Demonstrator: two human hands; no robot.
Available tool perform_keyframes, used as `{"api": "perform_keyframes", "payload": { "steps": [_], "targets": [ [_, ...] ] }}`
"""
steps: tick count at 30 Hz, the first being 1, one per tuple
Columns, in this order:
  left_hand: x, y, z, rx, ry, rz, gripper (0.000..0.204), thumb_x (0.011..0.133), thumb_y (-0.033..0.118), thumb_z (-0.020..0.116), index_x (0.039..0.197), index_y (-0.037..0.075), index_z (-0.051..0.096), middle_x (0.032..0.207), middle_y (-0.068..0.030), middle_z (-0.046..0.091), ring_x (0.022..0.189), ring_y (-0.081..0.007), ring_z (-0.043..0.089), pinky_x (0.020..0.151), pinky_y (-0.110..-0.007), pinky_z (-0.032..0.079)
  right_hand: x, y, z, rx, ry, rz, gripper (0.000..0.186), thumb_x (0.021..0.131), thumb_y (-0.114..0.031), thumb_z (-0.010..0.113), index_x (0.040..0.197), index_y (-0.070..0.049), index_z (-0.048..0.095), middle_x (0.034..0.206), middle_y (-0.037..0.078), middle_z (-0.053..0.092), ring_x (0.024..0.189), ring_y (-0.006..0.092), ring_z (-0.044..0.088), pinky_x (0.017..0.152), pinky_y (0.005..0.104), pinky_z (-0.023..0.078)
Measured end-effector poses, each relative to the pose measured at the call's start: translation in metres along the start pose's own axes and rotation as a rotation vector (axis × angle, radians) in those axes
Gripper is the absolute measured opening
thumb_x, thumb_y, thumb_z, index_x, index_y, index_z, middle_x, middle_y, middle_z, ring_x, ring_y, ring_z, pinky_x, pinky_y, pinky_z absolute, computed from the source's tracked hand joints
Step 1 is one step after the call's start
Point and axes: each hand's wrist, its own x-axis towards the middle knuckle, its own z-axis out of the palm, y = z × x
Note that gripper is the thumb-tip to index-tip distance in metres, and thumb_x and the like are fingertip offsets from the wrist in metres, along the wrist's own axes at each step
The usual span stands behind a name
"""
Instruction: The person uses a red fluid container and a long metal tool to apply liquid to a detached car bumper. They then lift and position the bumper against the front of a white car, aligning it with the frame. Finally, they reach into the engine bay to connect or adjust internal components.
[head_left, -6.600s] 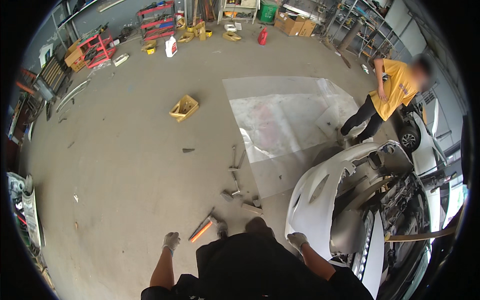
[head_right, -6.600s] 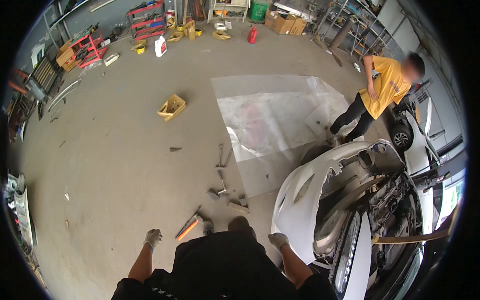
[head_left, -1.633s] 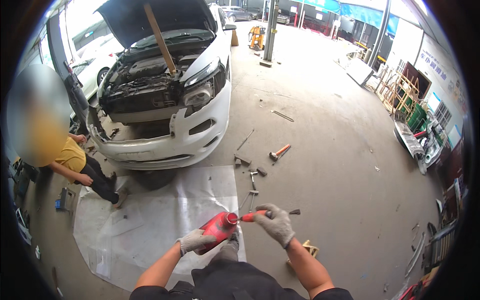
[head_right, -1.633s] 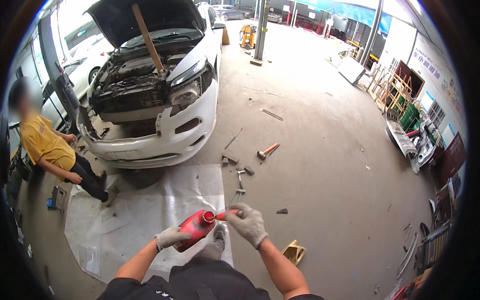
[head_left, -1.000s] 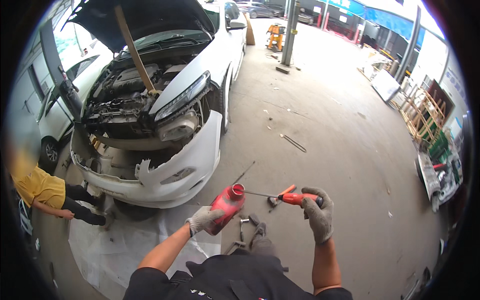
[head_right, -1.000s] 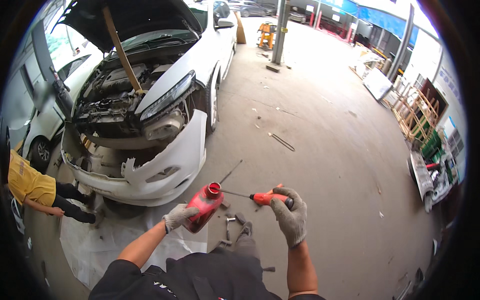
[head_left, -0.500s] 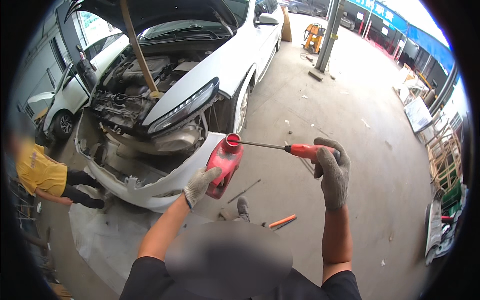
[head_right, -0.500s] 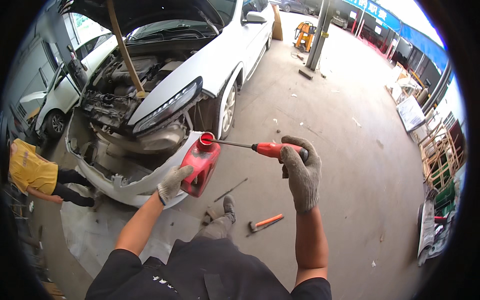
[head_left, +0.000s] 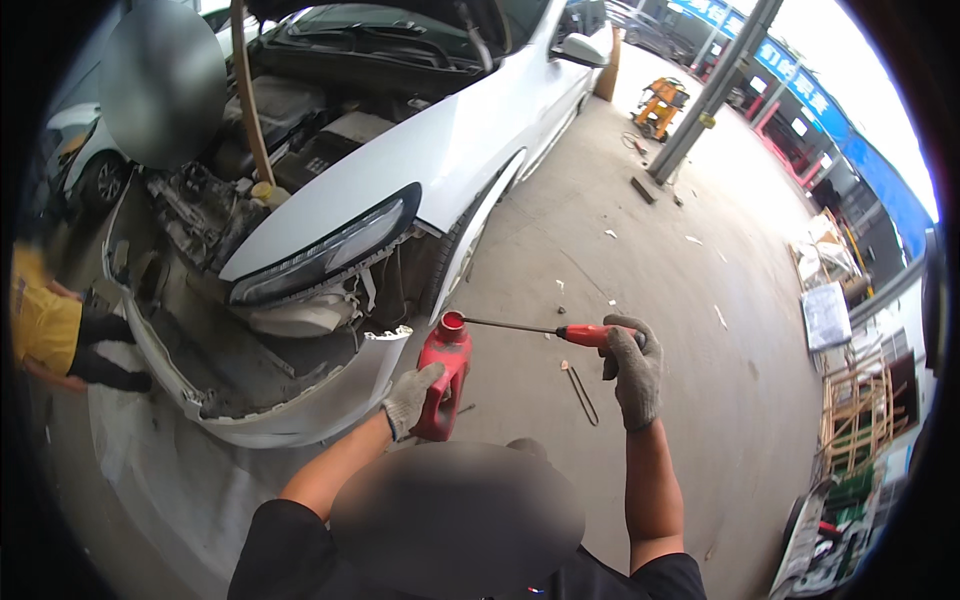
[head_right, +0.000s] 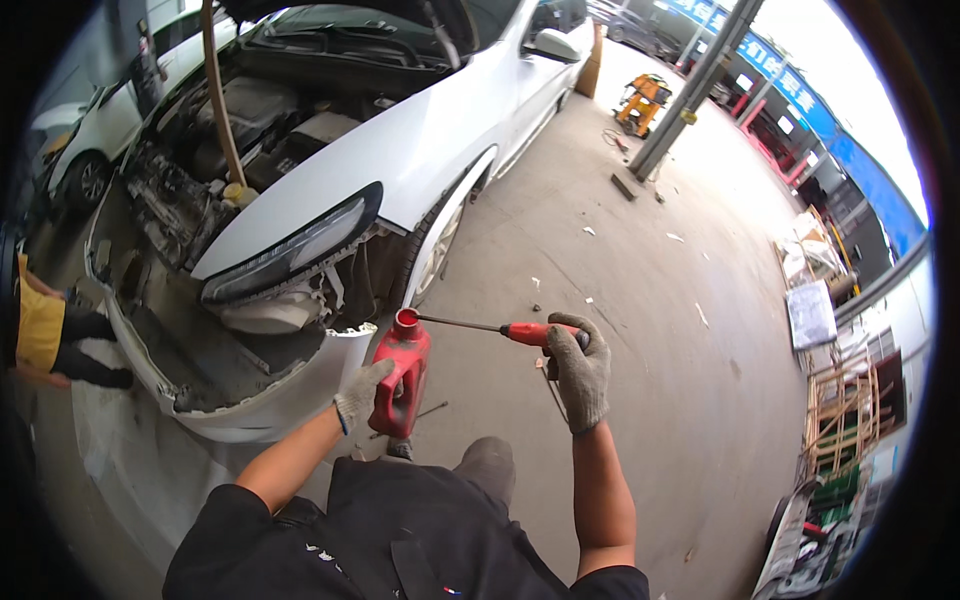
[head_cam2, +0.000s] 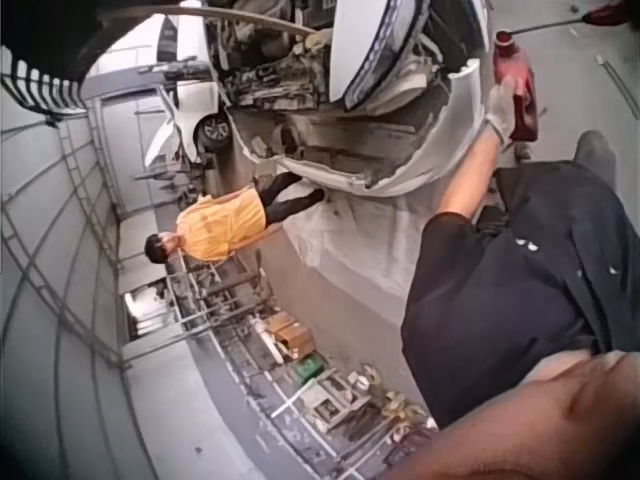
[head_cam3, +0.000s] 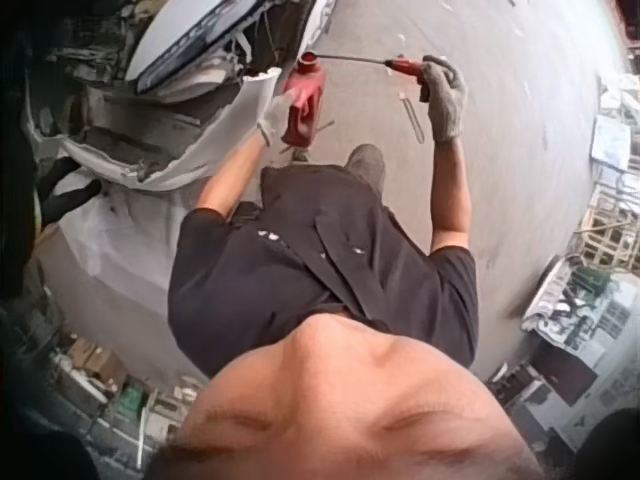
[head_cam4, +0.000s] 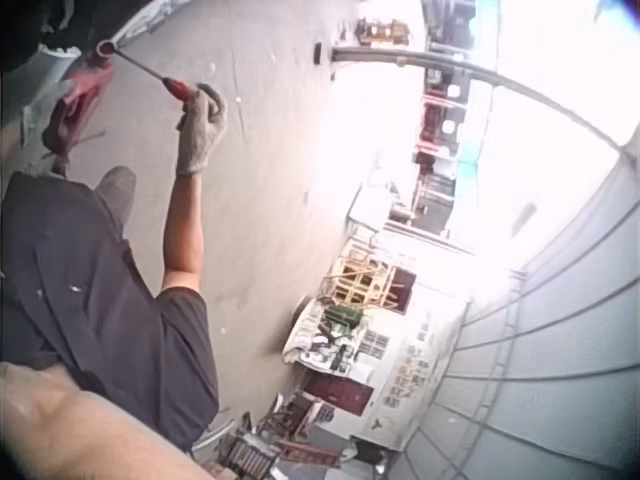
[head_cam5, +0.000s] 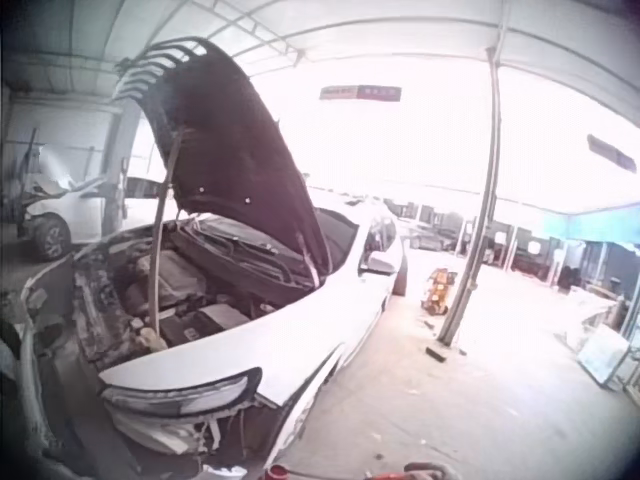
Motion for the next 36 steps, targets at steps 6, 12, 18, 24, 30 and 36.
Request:
{"api": "perform_keyframes", "payload": {
  "steps": [6,12,18,24,30,36],
  "targets": [
    [0.055,-0.01,0.022,0.042,0.208,0.11,0.039,0.086,0.037,0.063,0.099,0.0,0.064,0.084,-0.0054,0.064,0.072,-0.0138,0.061,0.066,-0.031,0.05,0.102,0.025,-0.001,-0.042,-0.137,-0.036,0.03,0.091,-0.021,0.061,0.108,0.003,0.063,0.073,0.005,0.058,0.056,0.0083,0.05,0.047,0.0227,0.041],
    [0.095,-0.03,0.041,-0.046,0.425,0.209,0.044,0.089,0.044,0.061,0.093,0.0,0.067,0.078,-0.0038,0.062,0.074,-0.0122,0.055,0.071,-0.033,0.046,0.197,0.051,-0.005,0.037,-0.402,-0.057,0.031,0.091,-0.019,0.06,0.111,0.004,0.06,0.072,0.006,0.058,0.051,0.0078,0.047,0.044,0.021,0.038],
    [0.111,-0.034,0.07,-0.168,0.521,0.256,0.045,0.089,0.043,0.059,0.103,0.001,0.067,0.086,-0.0036,0.064,0.079,-0.0119,0.058,0.074,-0.03,0.047,0.261,0.075,0.002,0.034,-0.566,0.02,0.035,0.094,-0.023,0.058,0.115,0.005,0.059,0.071,0.008,0.059,0.049,0.0081,0.047,0.042,0.0216,0.039],
    [0.122,-0.026,0.088,-0.265,0.564,0.238,0.041,0.087,0.044,0.061,0.101,0.006,0.066,0.086,-0.004,0.065,0.074,-0.0134,0.06,0.068,-0.03,0.049,0.284,0.083,-0.003,0.036,-0.624,0.016,0.036,0.092,-0.024,0.061,0.113,0.005,0.059,0.072,0.007,0.059,0.05,0.0084,0.049,0.043,0.0226,0.04],
    [0.13,-0.025,0.065,-0.303,0.556,0.232,0.038,0.087,0.038,0.063,0.108,0.006,0.062,0.09,-0.0041,0.065,0.077,-0.0133,0.06,0.069,-0.031,0.05,0.281,0.088,0.001,0.092,-0.593,0.106,0.033,0.089,-0.017,0.062,0.113,0.006,0.059,0.073,0.008,0.06,0.05,0.0095,0.05,0.044,0.0234,0.042],
    [0.135,-0.027,0.045,-0.349,0.523,0.213,0.035,0.088,0.03,0.066,0.117,0.01,0.059,0.098,-0.003,0.064,0.081,-0.0143,0.061,0.072,-0.033,0.052,0.27,0.102,0.008,0.146,-0.505,0.081,0.038,0.091,-0.028,0.062,0.114,0.003,0.059,0.073,0.008,0.06,0.05,0.0103,0.05,0.045,0.0247,0.042]
  ]
}}
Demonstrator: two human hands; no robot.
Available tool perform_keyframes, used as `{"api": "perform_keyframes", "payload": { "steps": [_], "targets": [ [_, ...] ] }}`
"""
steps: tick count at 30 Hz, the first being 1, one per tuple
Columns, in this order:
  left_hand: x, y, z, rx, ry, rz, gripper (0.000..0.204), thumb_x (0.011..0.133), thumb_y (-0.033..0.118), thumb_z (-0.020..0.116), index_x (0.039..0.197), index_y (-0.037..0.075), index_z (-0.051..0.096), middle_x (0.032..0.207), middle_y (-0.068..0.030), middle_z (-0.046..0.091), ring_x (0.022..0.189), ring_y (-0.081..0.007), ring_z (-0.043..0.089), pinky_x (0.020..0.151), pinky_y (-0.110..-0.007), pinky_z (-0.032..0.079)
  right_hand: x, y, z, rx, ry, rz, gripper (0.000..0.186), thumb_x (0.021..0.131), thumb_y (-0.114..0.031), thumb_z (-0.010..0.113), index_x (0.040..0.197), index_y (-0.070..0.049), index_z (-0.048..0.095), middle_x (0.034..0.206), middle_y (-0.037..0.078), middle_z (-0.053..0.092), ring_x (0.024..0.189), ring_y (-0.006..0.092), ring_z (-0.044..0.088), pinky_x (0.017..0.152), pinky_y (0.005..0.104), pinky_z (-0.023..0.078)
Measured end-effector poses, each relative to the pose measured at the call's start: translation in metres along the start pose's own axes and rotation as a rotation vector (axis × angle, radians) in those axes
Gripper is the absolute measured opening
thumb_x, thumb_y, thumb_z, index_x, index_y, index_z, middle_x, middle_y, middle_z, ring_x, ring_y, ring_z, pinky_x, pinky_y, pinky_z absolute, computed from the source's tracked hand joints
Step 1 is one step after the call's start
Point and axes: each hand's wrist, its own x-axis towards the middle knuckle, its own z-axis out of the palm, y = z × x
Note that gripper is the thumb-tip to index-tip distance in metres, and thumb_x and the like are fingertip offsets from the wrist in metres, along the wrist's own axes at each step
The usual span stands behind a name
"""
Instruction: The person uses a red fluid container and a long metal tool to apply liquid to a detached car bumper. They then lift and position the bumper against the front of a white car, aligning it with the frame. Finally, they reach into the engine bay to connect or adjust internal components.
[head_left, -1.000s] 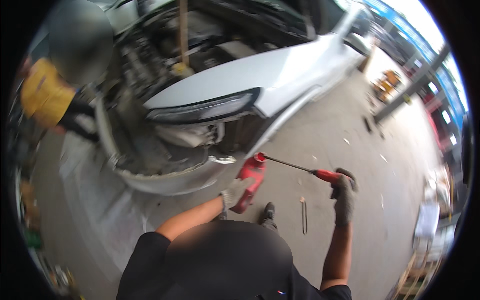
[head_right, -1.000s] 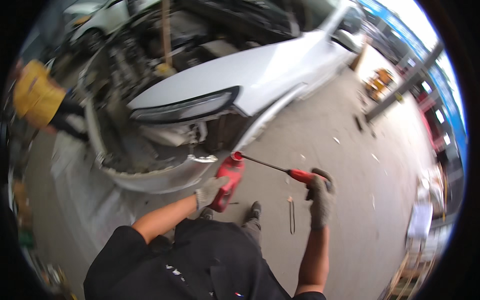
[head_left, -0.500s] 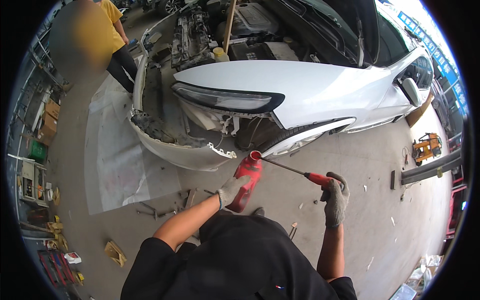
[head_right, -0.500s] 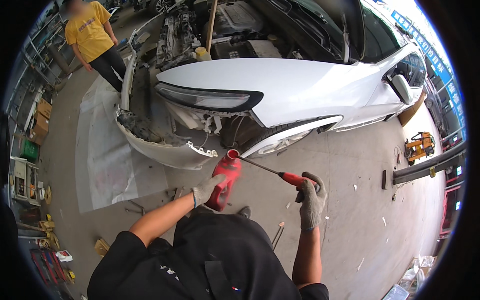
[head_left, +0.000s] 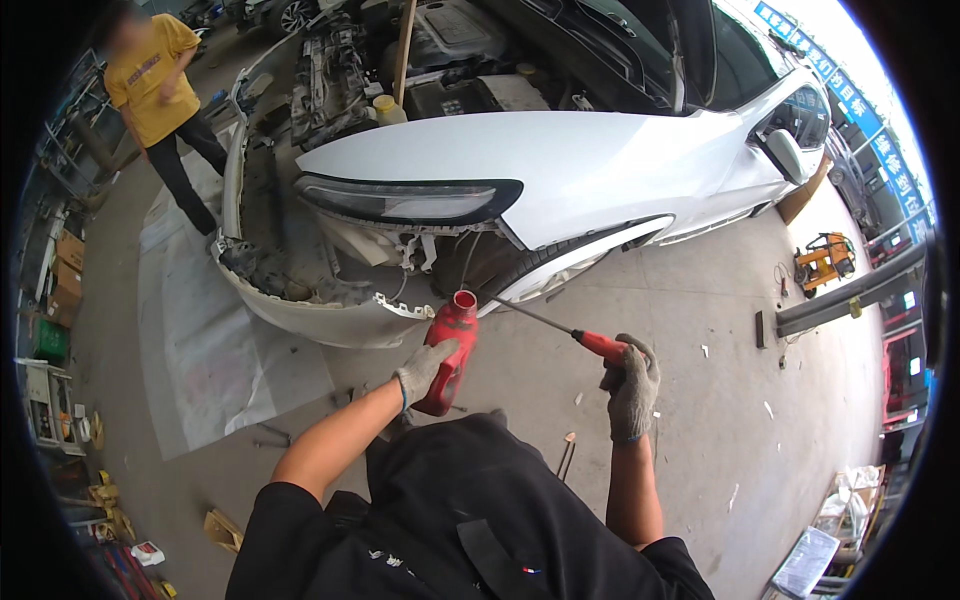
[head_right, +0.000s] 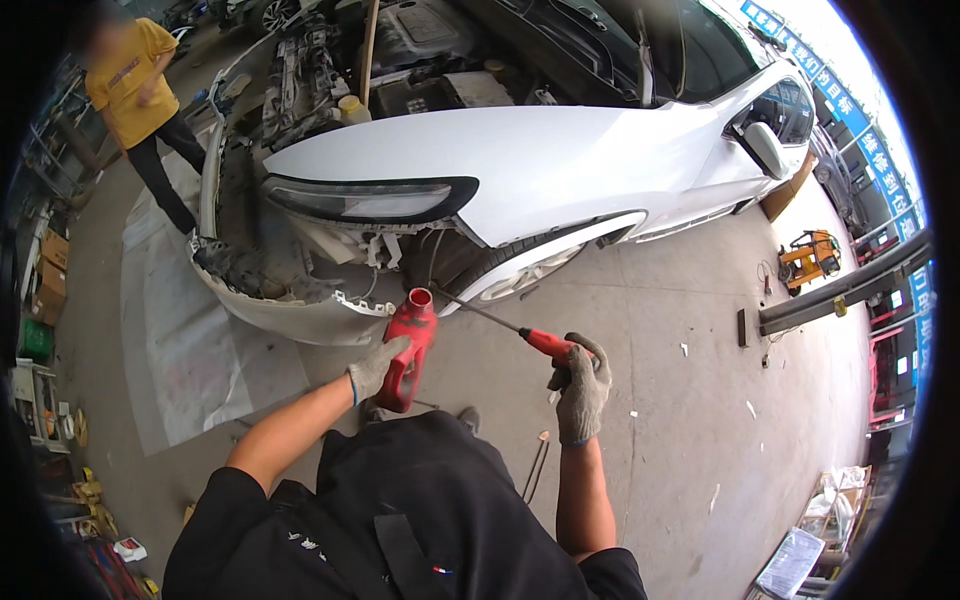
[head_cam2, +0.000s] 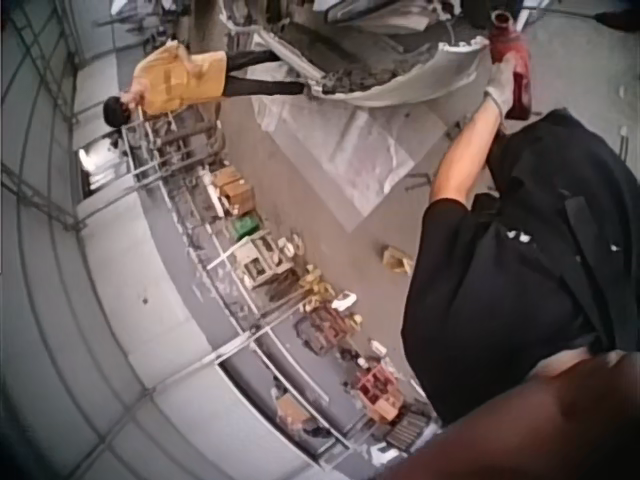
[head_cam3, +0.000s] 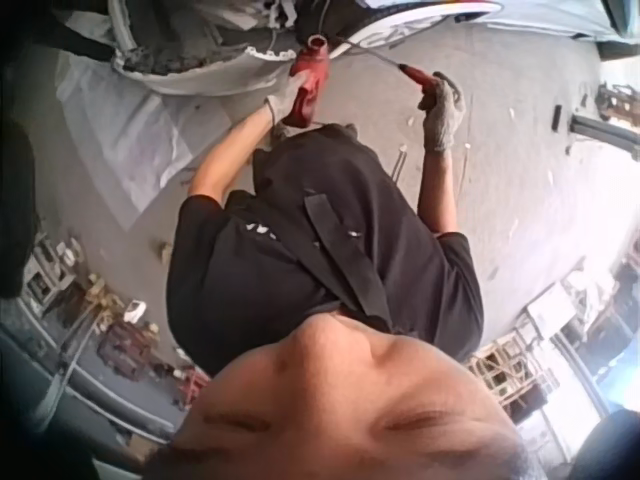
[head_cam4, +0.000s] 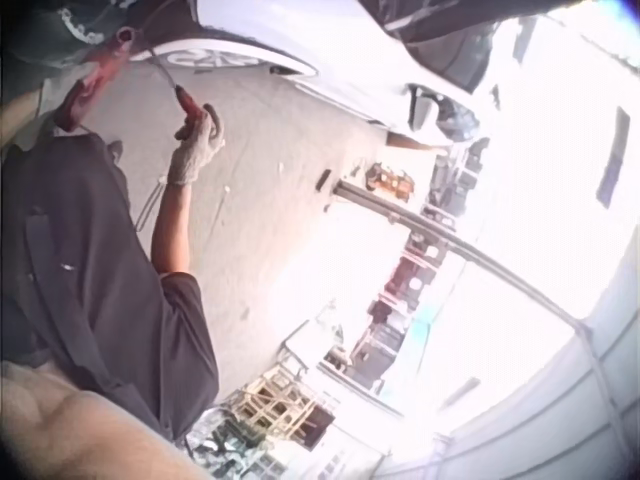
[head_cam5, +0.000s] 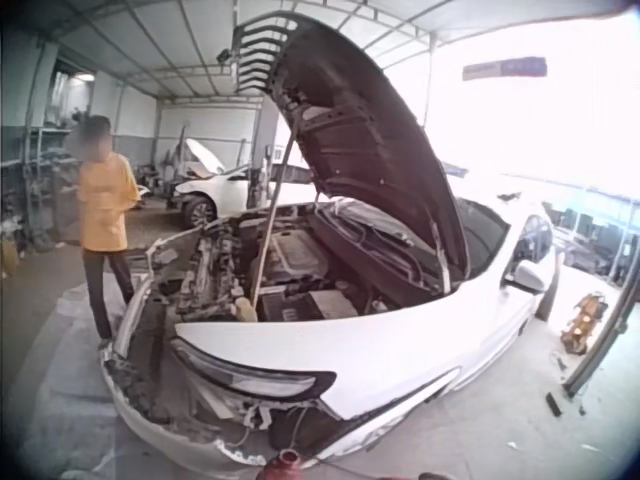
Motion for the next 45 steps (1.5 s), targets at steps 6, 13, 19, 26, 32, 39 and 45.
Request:
{"api": "perform_keyframes", "payload": {
  "steps": [6,13,19,26,32,39,45],
  "targets": [
    [0.001,-0.005,-0.022,0.045,-0.064,-0.014,0.04,0.089,0.031,0.066,0.122,0.011,0.056,0.103,-0.0027,0.063,0.086,-0.0137,0.06,0.073,-0.033,0.052,0.01,0.013,0.036,0.076,0.096,0.012,0.038,0.091,-0.027,0.062,0.117,0.001,0.058,0.078,0.009,0.061,0.056,0.0133,0.055,0.05,0.027,0.047],
    [-0.018,-0.003,-0.029,0.177,-0.026,-0.004,0.043,0.087,0.043,0.061,0.099,0.002,0.068,0.085,-0.0057,0.066,0.077,-0.0136,0.061,0.073,-0.031,0.048,-0.001,0.031,0.061,0.233,0.196,0.056,0.038,0.09,-0.021,0.062,0.12,0.002,0.055,0.083,0.01,0.06,0.065,0.0155,0.058,0.056,0.0294,0.05],
    [-0.016,-0.007,-0.056,0.266,-0.063,-0.003,0.045,0.085,0.043,0.062,0.094,-0.001,0.068,0.081,-0.0053,0.065,0.077,-0.0146,0.059,0.074,-0.032,0.047,-0.018,0.046,0.081,0.321,0.222,0.058,0.039,0.091,-0.022,0.059,0.122,0.001,0.054,0.083,0.008,0.058,0.068,0.0154,0.056,0.061,0.031,0.05],
    [-0.024,0.002,-0.086,0.376,-0.08,-0.123,0.067,0.08,0.05,0.068,0.109,-0.01,0.057,0.097,-0.0126,0.061,0.088,-0.0183,0.056,0.08,-0.034,0.047,-0.03,0.063,0.105,0.423,0.258,0.045,0.041,0.091,-0.02,0.064,0.126,-0.001,0.051,0.088,0.01,0.061,0.071,0.0186,0.061,0.065,0.0331,0.055],
    [-0.034,0.017,-0.104,0.401,-0.138,-0.132,0.067,0.08,0.049,0.069,0.11,-0.01,0.056,0.099,-0.0132,0.06,0.089,-0.0184,0.056,0.081,-0.035,0.047,-0.047,0.086,0.133,0.417,0.268,0.053,0.04,0.092,-0.017,0.063,0.127,-0.001,0.051,0.089,0.01,0.06,0.073,0.018,0.06,0.069,0.0336,0.054],
    [-0.051,0.035,-0.112,0.394,-0.143,-0.115,0.053,0.081,0.046,0.068,0.096,-0.004,0.062,0.085,-0.0105,0.062,0.075,-0.0164,0.059,0.067,-0.033,0.049,-0.065,0.089,0.154,0.355,0.339,0.016,0.038,0.094,-0.019,0.061,0.126,0.0,0.052,0.087,0.007,0.059,0.073,0.0154,0.057,0.068,0.0316,0.052],
    [-0.048,0.028,-0.123,0.405,-0.106,-0.103,0.047,0.081,0.043,0.068,0.09,-0.003,0.063,0.077,-0.0084,0.063,0.066,-0.0157,0.059,0.061,-0.032,0.049,-0.062,0.083,0.16,0.279,0.326,-0.008,0.037,0.094,-0.02,0.061,0.125,0.0,0.053,0.085,0.006,0.058,0.071,0.0142,0.056,0.067,0.0313,0.051]
  ]
}}
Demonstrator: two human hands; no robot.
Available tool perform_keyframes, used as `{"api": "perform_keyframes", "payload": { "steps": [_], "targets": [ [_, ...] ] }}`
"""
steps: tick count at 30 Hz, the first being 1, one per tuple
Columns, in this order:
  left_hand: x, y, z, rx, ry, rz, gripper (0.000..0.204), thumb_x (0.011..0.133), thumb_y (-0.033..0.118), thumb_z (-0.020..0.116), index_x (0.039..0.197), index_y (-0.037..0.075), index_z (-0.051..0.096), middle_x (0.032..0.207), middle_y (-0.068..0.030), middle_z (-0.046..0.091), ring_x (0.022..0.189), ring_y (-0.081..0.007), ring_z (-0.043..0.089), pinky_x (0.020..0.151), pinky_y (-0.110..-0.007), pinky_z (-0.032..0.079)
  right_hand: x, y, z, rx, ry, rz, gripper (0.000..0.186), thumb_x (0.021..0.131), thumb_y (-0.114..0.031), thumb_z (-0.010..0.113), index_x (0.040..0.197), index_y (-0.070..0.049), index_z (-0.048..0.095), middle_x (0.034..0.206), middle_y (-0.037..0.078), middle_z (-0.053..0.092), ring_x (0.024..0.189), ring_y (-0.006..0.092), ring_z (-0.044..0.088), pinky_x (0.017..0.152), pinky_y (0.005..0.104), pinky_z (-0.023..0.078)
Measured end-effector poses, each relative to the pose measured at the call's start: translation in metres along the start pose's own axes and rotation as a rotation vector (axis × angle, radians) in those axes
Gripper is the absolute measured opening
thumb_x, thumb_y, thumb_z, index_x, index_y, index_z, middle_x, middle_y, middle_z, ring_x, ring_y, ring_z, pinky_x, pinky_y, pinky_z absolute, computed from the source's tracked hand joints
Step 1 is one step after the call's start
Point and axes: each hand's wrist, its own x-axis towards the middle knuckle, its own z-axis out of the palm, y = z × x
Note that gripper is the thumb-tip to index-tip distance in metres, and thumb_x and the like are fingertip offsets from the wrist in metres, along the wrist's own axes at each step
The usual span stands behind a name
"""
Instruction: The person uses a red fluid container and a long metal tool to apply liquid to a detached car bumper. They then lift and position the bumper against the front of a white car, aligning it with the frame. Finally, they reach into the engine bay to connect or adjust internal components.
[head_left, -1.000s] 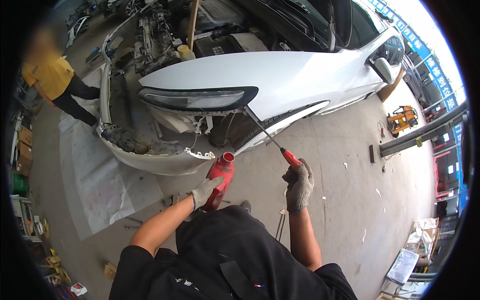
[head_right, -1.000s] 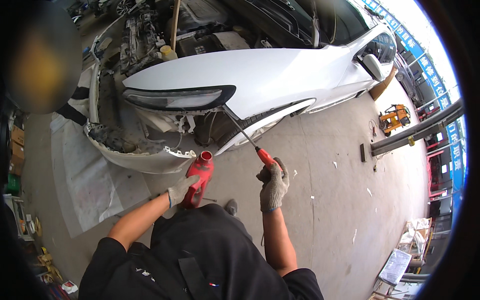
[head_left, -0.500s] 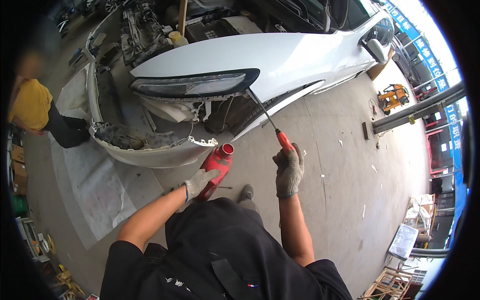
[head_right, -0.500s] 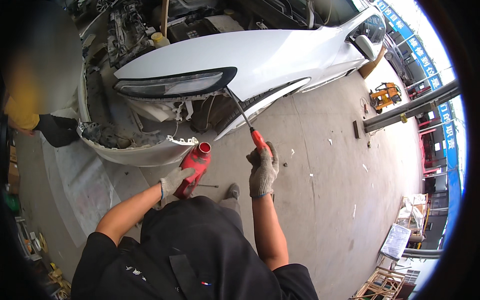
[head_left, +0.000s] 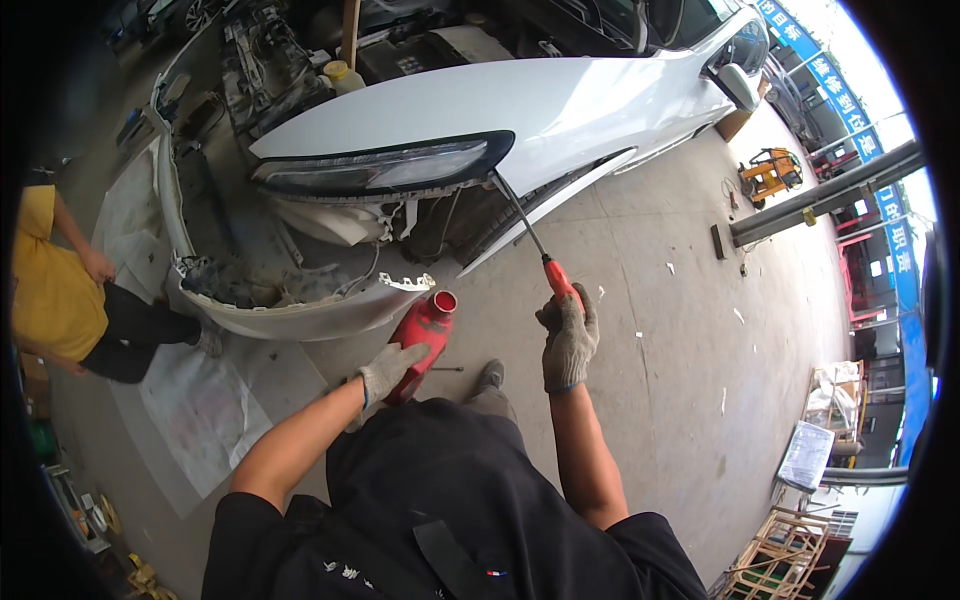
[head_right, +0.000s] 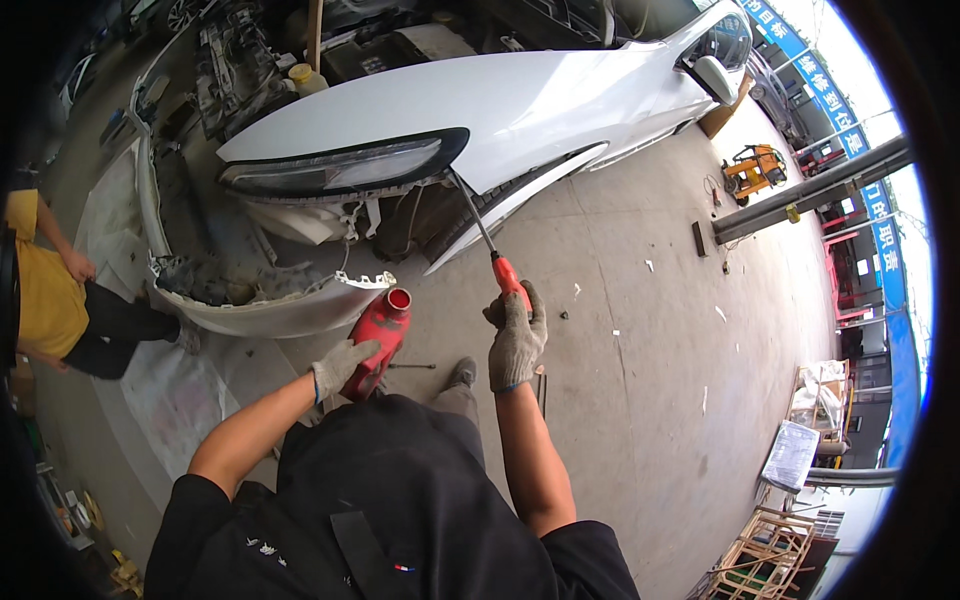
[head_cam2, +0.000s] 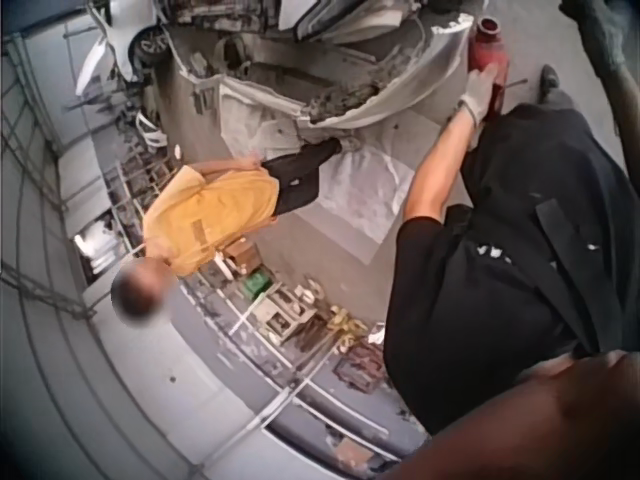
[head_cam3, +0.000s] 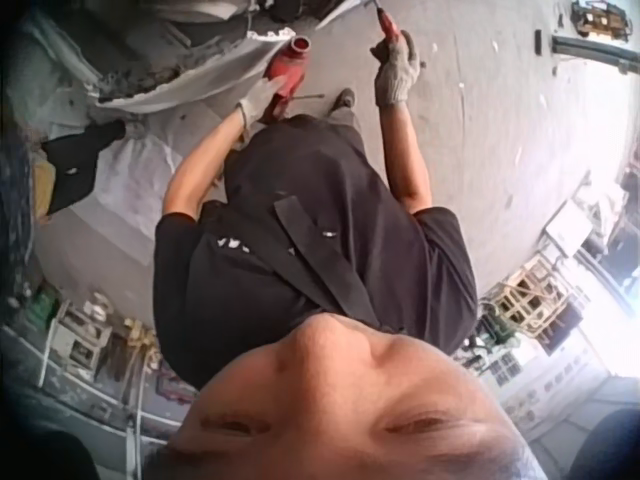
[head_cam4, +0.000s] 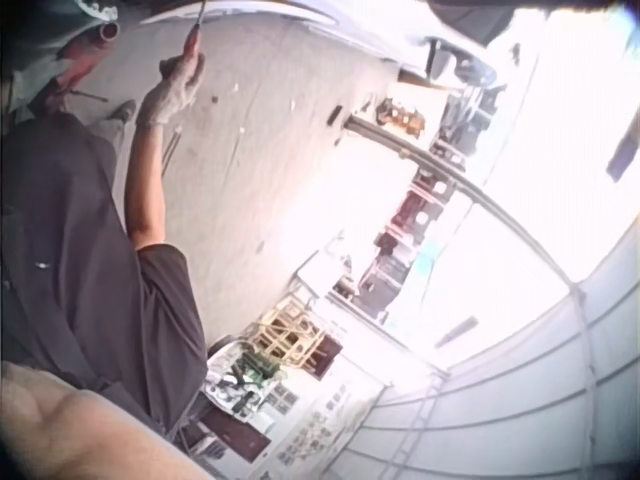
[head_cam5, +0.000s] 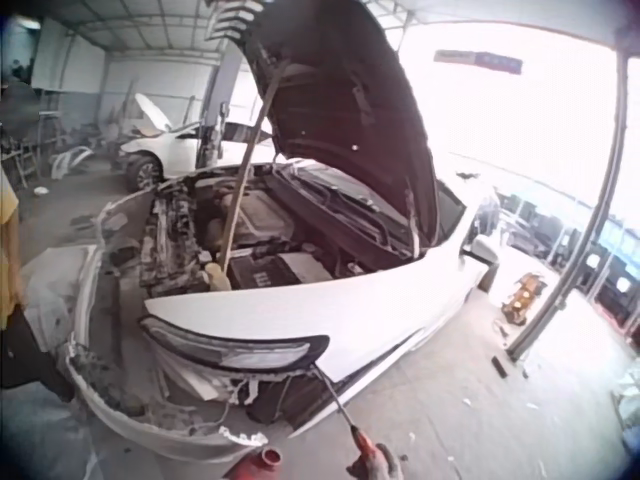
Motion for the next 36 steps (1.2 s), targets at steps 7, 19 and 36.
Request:
{"api": "perform_keyframes", "payload": {
  "steps": [7,19,36],
  "targets": [
    [0.006,0.001,-0.002,0.017,-0.021,0.033,0.048,0.083,0.043,0.066,0.092,-0.004,0.064,0.075,-0.0084,0.063,0.062,-0.0175,0.06,0.057,-0.033,0.049,-0.003,0.007,0.0,-0.053,0.082,0.026,0.044,0.094,-0.016,0.06,0.132,0.002,0.046,0.087,0.007,0.059,0.073,0.0149,0.059,0.069,0.0324,0.053],
    [0.039,-0.003,0.012,0.027,-0.044,0.001,0.05,0.081,0.043,0.067,0.095,-0.005,0.064,0.081,-0.0085,0.064,0.069,-0.0151,0.059,0.061,-0.032,0.049,-0.006,-0.015,-0.024,-0.066,0.078,0.046,0.043,0.094,-0.015,0.062,0.129,0.005,0.048,0.084,0.008,0.063,0.069,0.0142,0.061,0.068,0.031,0.054],
    [0.046,0.038,0.072,0.265,-0.084,-0.023,0.048,0.081,0.039,0.07,0.101,-0.004,0.064,0.09,-0.0077,0.066,0.078,-0.0149,0.062,0.069,-0.032,0.051,0.035,-0.183,-0.057,-0.754,-0.198,0.005,0.036,0.083,-0.024,0.068,0.108,0.002,0.067,0.073,0.003,0.062,0.06,0.008,0.057,0.054,0.0248,0.047]
  ]
}}
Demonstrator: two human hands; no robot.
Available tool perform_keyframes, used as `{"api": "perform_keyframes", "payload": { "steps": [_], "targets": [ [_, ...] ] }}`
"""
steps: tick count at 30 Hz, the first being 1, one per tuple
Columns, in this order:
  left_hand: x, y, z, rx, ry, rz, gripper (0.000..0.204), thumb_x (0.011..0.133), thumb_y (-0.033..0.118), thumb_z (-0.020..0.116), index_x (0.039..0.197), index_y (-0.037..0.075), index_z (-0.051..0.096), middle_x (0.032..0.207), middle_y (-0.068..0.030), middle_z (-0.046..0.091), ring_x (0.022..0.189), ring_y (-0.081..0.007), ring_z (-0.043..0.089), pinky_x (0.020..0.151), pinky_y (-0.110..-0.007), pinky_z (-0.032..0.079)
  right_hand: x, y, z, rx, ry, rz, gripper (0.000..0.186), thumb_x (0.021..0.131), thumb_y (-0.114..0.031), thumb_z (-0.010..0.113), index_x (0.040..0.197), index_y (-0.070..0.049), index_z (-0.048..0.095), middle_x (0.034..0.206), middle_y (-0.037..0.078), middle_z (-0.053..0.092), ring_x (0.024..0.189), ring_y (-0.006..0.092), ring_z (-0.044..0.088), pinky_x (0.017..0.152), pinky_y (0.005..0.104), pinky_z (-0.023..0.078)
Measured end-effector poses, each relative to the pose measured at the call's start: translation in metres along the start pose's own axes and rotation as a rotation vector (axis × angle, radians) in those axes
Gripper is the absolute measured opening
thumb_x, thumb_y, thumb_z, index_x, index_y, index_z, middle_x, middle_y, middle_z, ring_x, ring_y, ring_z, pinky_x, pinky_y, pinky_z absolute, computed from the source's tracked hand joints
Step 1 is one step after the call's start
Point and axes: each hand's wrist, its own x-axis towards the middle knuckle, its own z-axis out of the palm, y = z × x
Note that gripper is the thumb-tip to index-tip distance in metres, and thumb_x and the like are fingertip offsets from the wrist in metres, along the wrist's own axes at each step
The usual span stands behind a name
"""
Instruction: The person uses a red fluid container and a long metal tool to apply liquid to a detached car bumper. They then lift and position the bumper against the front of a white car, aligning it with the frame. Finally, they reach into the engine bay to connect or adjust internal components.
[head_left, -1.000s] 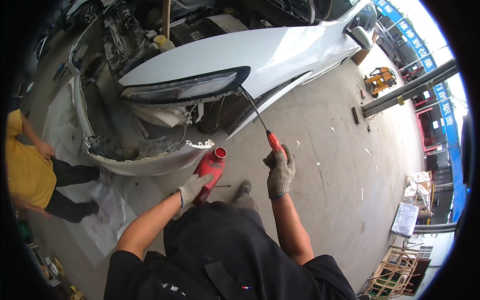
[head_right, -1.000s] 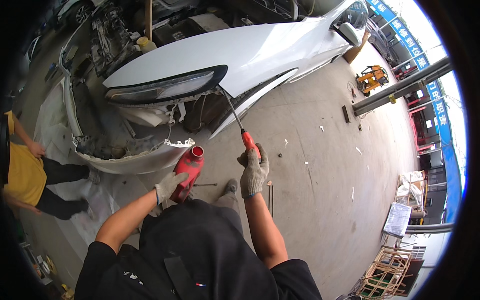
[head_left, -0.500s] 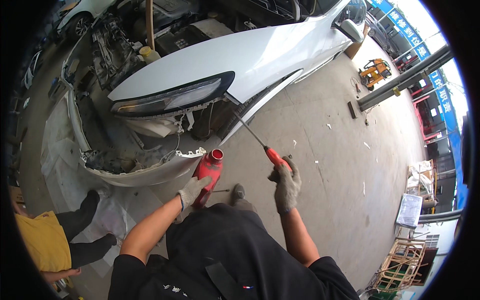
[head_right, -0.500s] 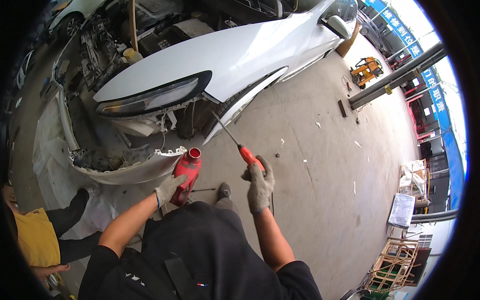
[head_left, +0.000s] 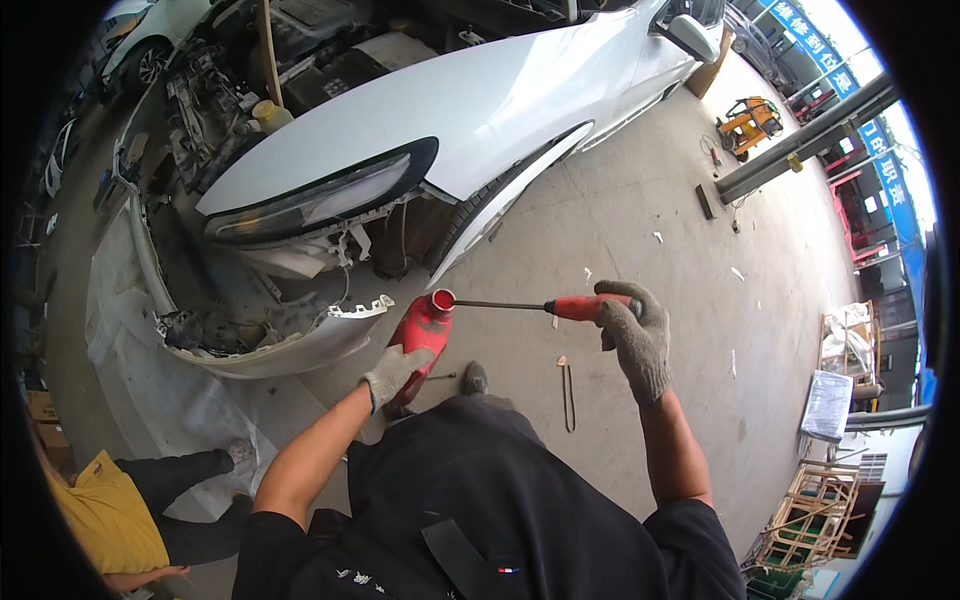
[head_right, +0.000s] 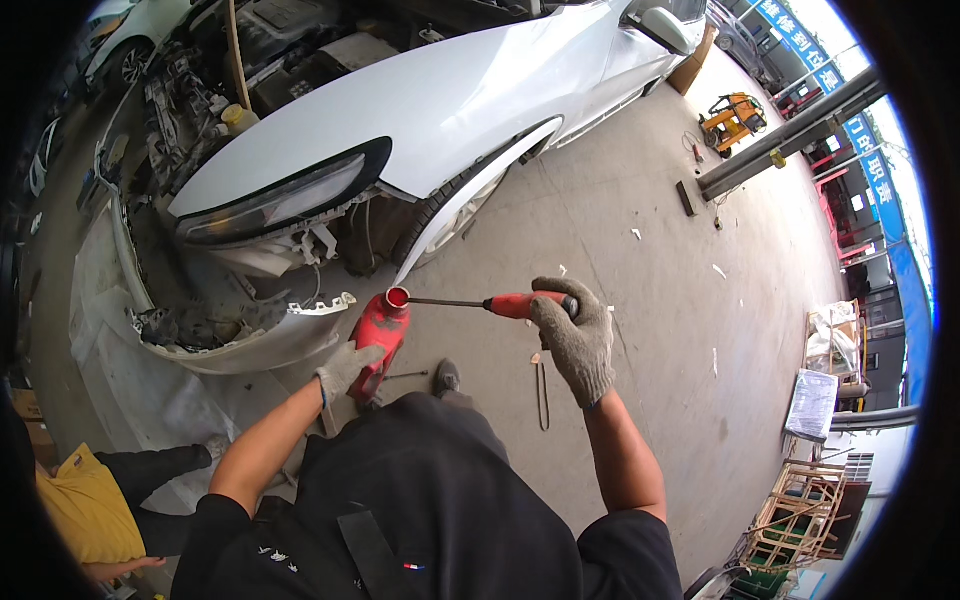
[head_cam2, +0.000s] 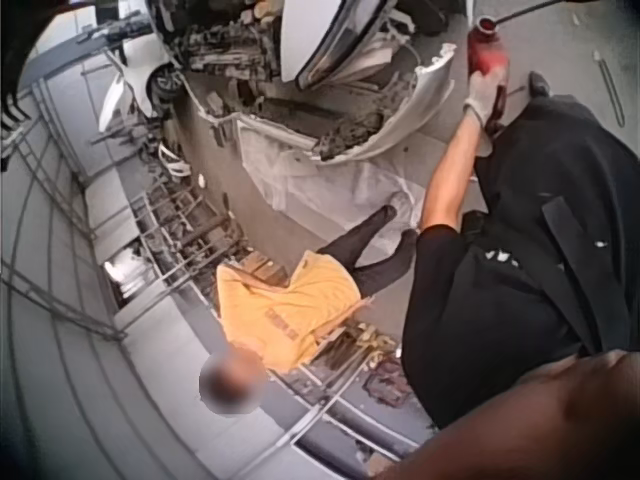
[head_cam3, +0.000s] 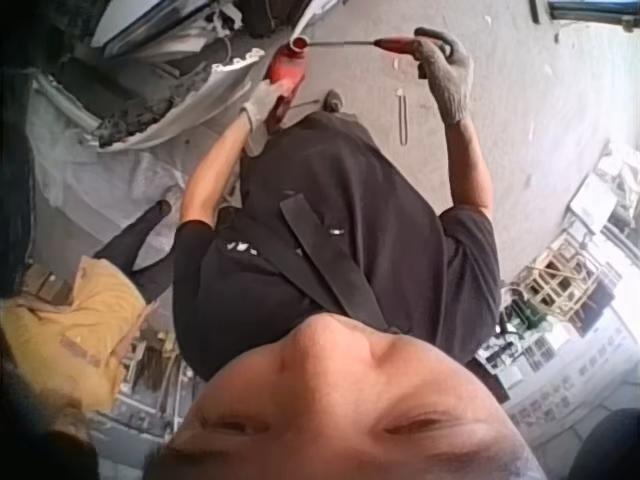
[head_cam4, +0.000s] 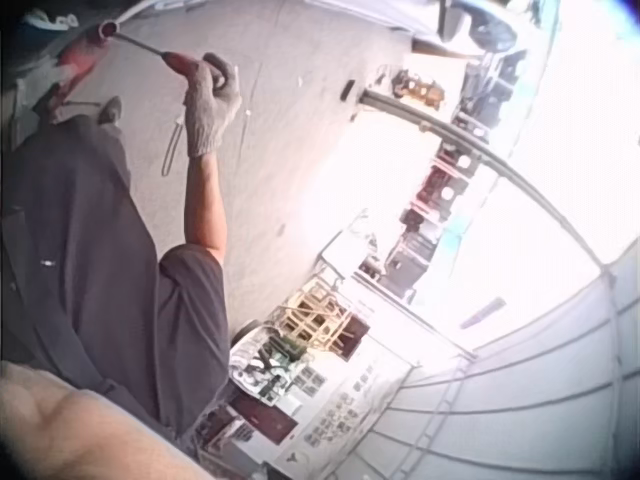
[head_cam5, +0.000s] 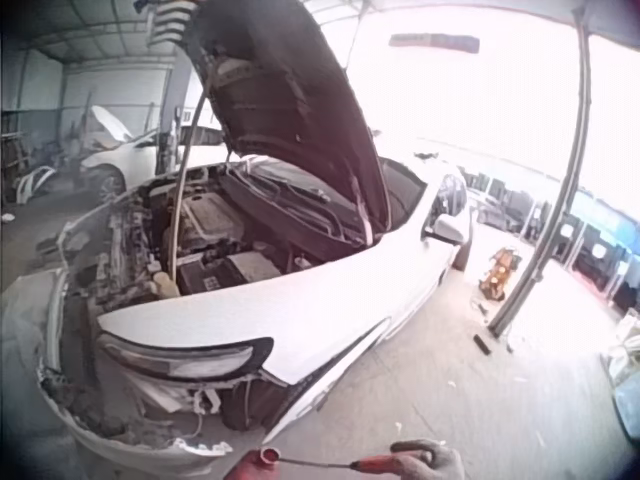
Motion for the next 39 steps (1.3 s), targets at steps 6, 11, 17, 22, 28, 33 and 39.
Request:
{"api": "perform_keyframes", "payload": {
  "steps": [6,11,17,22,28,33,39],
  "targets": [
    [0.003,-0.009,0.011,0.117,-0.016,0.079,0.04,0.081,0.04,0.066,0.089,0.002,0.066,0.074,-0.004,0.062,0.069,-0.0147,0.057,0.066,-0.033,0.047,0.028,0.011,0.028,-0.217,-0.062,0.022,0.04,0.082,-0.032,0.069,0.108,-0.001,0.068,0.078,0.007,0.067,0.069,0.0124,0.063,0.066,0.028,0.051],
    [-0.002,-0.013,0.01,0.221,-0.041,0.015,0.039,0.08,0.04,0.065,0.085,0.001,0.066,0.074,-0.0073,0.065,0.068,-0.0198,0.061,0.068,-0.036,0.048,0.048,0.045,0.083,-0.369,-0.183,0.022,0.042,0.08,-0.036,0.068,0.107,-0.005,0.069,0.088,0.016,0.071,0.081,0.0255,0.07,0.076,0.0345,0.053],
    [0.02,-0.059,0.013,0.517,-0.111,0.016,0.039,0.08,0.037,0.069,0.101,0.004,0.068,0.088,-0.0146,0.069,0.081,-0.0251,0.067,0.074,-0.037,0.051,0.037,0.152,0.15,-0.453,-0.258,0.067,0.042,0.081,-0.038,0.068,0.107,-0.005,0.067,0.095,0.017,0.069,0.088,0.0323,0.067,0.081,0.0402,0.053],
    [0.034,-0.095,0.01,0.429,-0.048,-0.009,0.039,0.074,0.035,0.069,0.097,0.003,0.067,0.092,-0.0218,0.068,0.091,-0.0377,0.065,0.079,-0.042,0.05,0.041,0.238,0.211,-0.539,-0.332,0.023,0.045,0.08,-0.041,0.069,0.111,-0.009,0.063,0.102,0.014,0.068,0.093,0.0335,0.065,0.08,0.0424,0.052],
    [0.053,-0.136,0.006,0.538,-0.064,-0.04,0.035,0.073,0.032,0.07,0.093,0.004,0.068,0.088,-0.0194,0.068,0.087,-0.0364,0.065,0.076,-0.043,0.05,0.037,0.292,0.237,-0.501,-0.395,0.121,0.042,0.079,-0.039,0.07,0.109,-0.011,0.062,0.102,0.013,0.067,0.094,0.0333,0.065,0.08,0.0436,0.052],
    [0.051,-0.159,0.008,0.331,0.011,-0.056,0.041,0.078,0.042,0.067,0.094,0.004,0.068,0.085,-0.0199,0.068,0.085,-0.0381,0.065,0.074,-0.046,0.05,0.03,0.236,0.205,-0.45,-0.203,0.046,0.037,0.076,-0.035,0.071,0.106,-0.012,0.069,0.099,0.014,0.069,0.089,0.0334,0.067,0.079,0.0399,0.055],
    [0.046,-0.104,0.022,0.147,0.12,-0.016,0.041,0.081,0.041,0.065,0.085,0.001,0.068,0.074,-0.012,0.067,0.069,-0.0248,0.065,0.065,-0.039,0.048,0.022,0.133,0.123,-0.285,-0.022,-0.011,0.036,0.072,-0.016,0.075,0.103,0.001,0.069,0.094,0.019,0.07,0.087,0.0304,0.07,0.08,0.036,0.054]
  ]
}}
